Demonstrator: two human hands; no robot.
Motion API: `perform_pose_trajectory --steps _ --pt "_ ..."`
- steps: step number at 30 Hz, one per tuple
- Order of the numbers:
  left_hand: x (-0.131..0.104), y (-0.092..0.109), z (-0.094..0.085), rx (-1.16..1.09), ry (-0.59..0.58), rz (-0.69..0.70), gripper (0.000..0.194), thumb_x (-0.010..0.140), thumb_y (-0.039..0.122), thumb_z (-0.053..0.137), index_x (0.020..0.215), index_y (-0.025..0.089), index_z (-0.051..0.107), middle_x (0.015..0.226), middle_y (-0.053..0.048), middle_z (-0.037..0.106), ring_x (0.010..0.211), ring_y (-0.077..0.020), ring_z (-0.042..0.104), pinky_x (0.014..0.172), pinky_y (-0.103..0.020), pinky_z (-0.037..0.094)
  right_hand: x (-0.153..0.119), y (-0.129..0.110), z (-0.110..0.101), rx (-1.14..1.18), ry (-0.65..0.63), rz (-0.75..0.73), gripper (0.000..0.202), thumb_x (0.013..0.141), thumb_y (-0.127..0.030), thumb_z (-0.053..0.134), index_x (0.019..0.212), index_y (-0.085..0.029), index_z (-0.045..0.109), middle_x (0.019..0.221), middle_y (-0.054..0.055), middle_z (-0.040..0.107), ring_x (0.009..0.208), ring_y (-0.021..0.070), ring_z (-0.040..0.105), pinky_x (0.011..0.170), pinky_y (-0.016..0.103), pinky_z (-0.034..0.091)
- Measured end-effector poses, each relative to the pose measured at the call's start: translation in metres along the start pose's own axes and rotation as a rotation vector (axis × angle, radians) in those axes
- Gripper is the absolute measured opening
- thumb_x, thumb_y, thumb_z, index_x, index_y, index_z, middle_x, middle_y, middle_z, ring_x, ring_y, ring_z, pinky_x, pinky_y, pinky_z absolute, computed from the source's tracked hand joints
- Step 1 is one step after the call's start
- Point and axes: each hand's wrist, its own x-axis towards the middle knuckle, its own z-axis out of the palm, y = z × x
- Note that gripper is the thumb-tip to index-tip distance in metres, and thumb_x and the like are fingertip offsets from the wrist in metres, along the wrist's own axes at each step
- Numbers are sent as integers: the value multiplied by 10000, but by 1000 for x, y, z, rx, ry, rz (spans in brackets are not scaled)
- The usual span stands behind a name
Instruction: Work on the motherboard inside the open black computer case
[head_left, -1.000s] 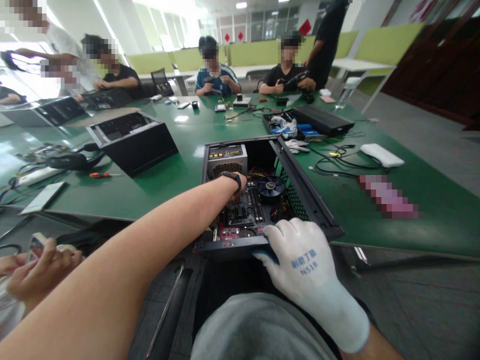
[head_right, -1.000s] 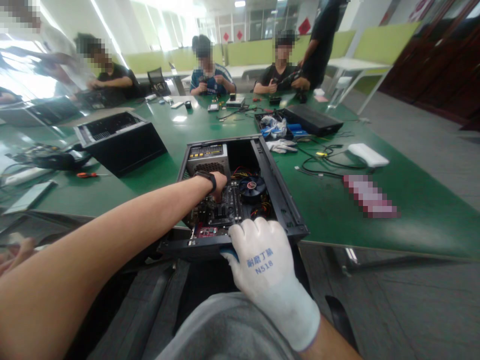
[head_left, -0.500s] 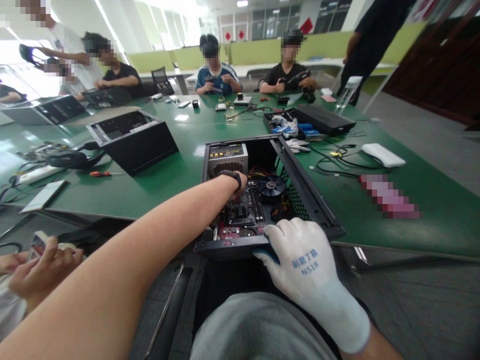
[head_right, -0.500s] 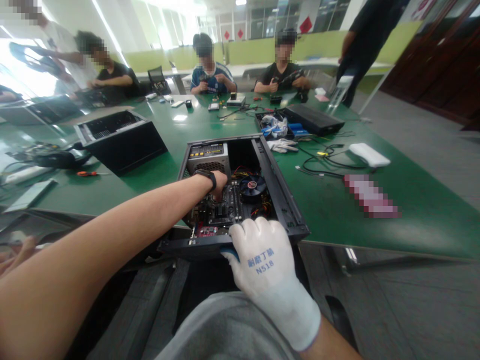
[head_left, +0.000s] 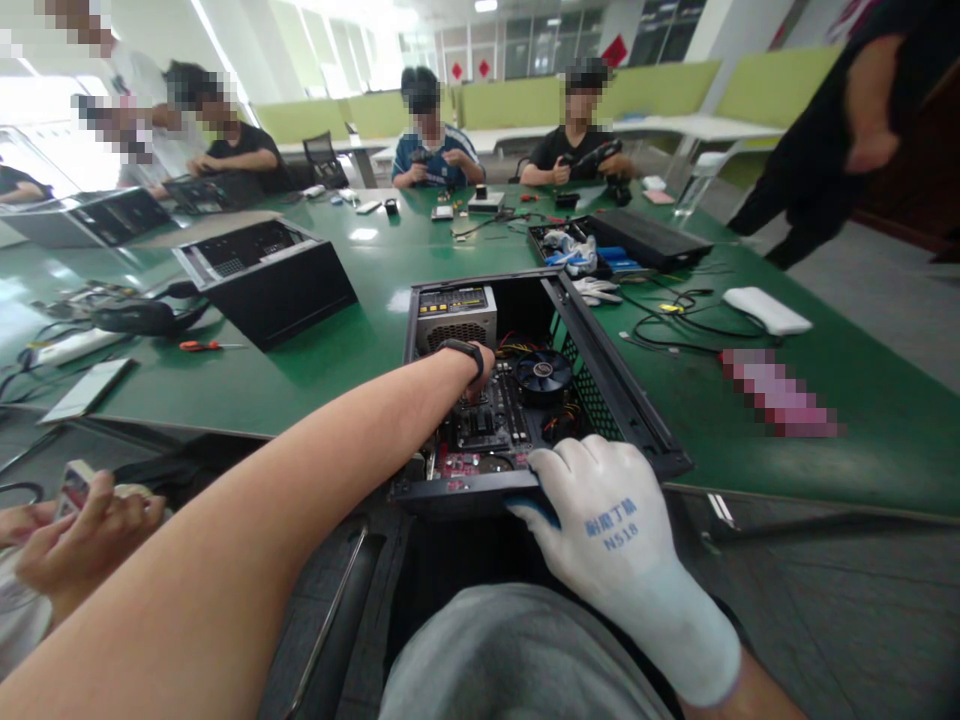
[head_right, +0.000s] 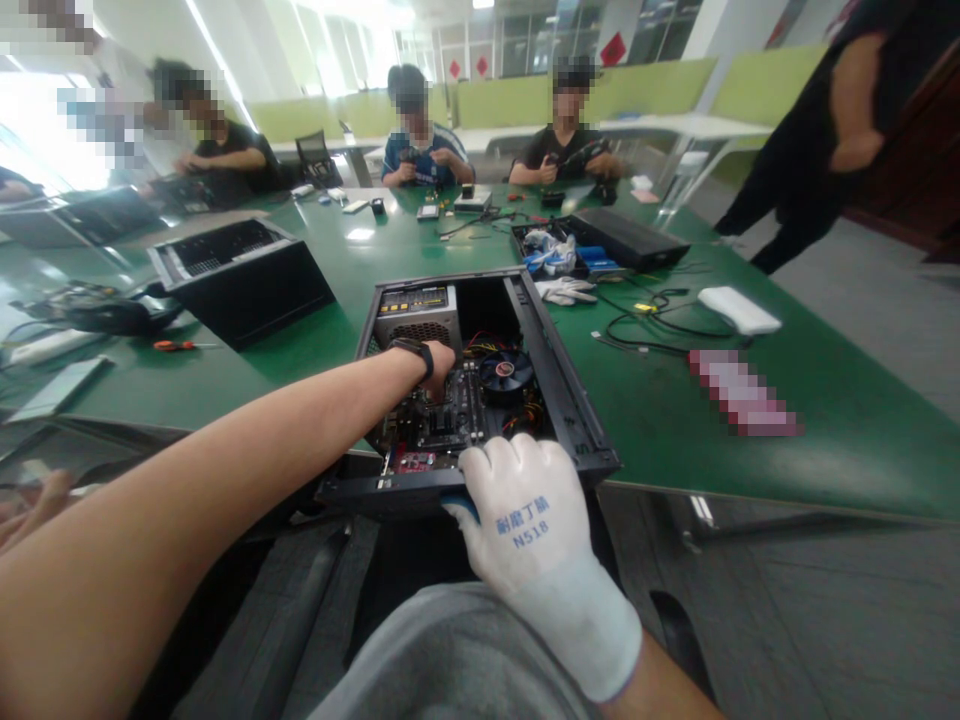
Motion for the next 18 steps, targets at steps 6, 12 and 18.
perform_pose_trajectory --steps 6,12,18 --pt "1 -1 0 -31 -13 14 490 542 275 916 1002 141 816 1003 -147 781 1063 -335 700 1011 -376 511 0 0 -1 -7 5 -3 291 806 -436 759 983 -225 665 858 50 625 812 239 458 714 372 207" --pt "4 -3 2 56 -23 20 485 527 310 912 981 168 818 937 -111 790 1040 -303 702 1001 -331 507 0 -1 -2 -12 17 -4 288 795 -433 768 967 -228 662 842 49 621 806 241 459 709 369 203" --pt "6 -7 6 -151 73 -27 540 528 376 903 1029 197 813 963 -105 790 1118 -334 672 1005 -370 505 0 0 -3 -10 11 -11 296 804 -434 760 995 -230 665 853 45 627 805 240 462 709 366 205"
